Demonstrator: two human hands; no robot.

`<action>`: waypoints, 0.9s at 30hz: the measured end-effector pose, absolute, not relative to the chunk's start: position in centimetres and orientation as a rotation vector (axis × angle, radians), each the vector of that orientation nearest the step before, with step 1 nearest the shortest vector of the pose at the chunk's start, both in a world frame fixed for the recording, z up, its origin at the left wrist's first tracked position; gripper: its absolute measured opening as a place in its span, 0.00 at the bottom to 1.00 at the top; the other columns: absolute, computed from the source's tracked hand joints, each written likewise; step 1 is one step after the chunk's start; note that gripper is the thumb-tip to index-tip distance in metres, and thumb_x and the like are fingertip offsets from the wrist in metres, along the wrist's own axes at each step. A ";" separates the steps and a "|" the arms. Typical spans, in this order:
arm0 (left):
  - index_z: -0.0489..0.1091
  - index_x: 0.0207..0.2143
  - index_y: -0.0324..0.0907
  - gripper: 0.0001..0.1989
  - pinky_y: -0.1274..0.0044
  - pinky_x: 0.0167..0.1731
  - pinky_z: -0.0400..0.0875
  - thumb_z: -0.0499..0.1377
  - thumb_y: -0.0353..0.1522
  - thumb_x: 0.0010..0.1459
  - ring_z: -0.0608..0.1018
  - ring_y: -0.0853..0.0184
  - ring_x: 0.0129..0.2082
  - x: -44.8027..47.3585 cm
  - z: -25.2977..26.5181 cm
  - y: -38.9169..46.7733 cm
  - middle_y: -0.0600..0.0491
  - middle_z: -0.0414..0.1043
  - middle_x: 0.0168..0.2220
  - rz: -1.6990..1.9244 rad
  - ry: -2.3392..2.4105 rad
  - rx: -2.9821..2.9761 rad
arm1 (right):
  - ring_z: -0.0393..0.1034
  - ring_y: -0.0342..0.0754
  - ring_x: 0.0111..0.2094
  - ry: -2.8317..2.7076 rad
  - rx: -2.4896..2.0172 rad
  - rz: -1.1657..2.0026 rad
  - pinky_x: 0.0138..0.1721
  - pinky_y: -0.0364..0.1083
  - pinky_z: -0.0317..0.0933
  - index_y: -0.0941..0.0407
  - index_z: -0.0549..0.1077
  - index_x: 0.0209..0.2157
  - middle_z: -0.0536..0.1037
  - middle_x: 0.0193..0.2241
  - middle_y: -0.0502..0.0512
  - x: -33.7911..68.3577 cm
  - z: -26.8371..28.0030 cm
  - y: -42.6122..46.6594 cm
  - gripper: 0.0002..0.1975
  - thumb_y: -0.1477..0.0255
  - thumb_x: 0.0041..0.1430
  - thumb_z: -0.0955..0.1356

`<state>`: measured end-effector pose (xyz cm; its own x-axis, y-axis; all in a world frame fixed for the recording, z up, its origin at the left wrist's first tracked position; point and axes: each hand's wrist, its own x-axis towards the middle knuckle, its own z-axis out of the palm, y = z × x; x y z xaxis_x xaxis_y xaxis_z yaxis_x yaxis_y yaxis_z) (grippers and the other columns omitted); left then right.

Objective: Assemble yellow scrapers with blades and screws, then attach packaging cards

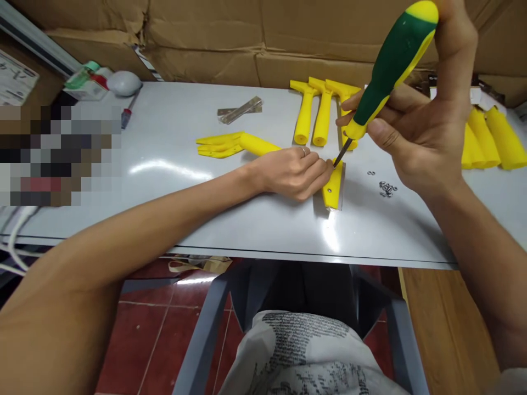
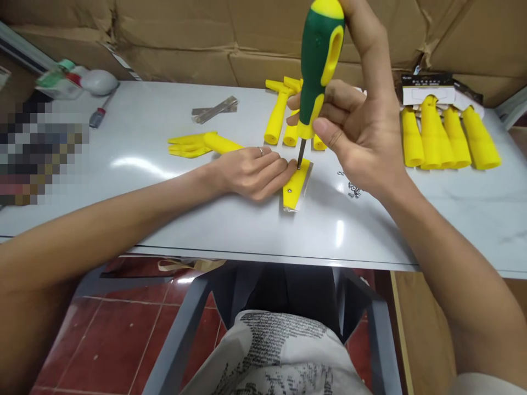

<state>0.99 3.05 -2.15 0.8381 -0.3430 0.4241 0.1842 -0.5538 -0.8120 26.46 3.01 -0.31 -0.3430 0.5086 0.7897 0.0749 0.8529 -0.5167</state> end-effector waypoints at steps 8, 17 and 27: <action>0.78 0.39 0.32 0.13 0.80 0.20 0.70 0.55 0.21 0.76 0.75 0.73 0.24 0.9 -2.1 2.9 0.57 0.67 0.26 -0.715 0.110 -2.047 | 0.76 0.40 0.40 -1.675 -0.534 0.184 0.37 0.45 0.80 0.30 0.64 0.71 0.61 0.73 0.45 25.3 -1.1 3.7 0.47 0.30 0.56 0.74; 0.78 0.41 0.29 0.12 0.80 0.20 0.68 0.55 0.19 0.75 0.75 0.74 0.23 0.9 -1.9 2.9 0.57 0.68 0.26 -0.711 0.132 -2.044 | 0.80 0.41 0.47 -1.685 -0.423 0.214 0.48 0.45 0.79 0.25 0.69 0.65 0.70 0.64 0.36 26.4 0.4 2.5 0.39 0.39 0.55 0.80; 0.78 0.40 0.30 0.11 0.79 0.20 0.66 0.56 0.20 0.75 0.74 0.73 0.24 0.7 -1.8 2.8 0.56 0.68 0.26 -0.684 0.124 -2.070 | 0.83 0.46 0.51 -1.796 -0.454 0.329 0.52 0.50 0.84 0.30 0.68 0.70 0.62 0.72 0.40 26.1 0.2 2.4 0.44 0.38 0.55 0.80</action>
<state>0.74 2.83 -1.77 0.8405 -0.3409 0.4210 0.1711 -0.5703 -0.8034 26.15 2.43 0.22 -0.2296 0.4675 0.8536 0.1343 0.8839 -0.4480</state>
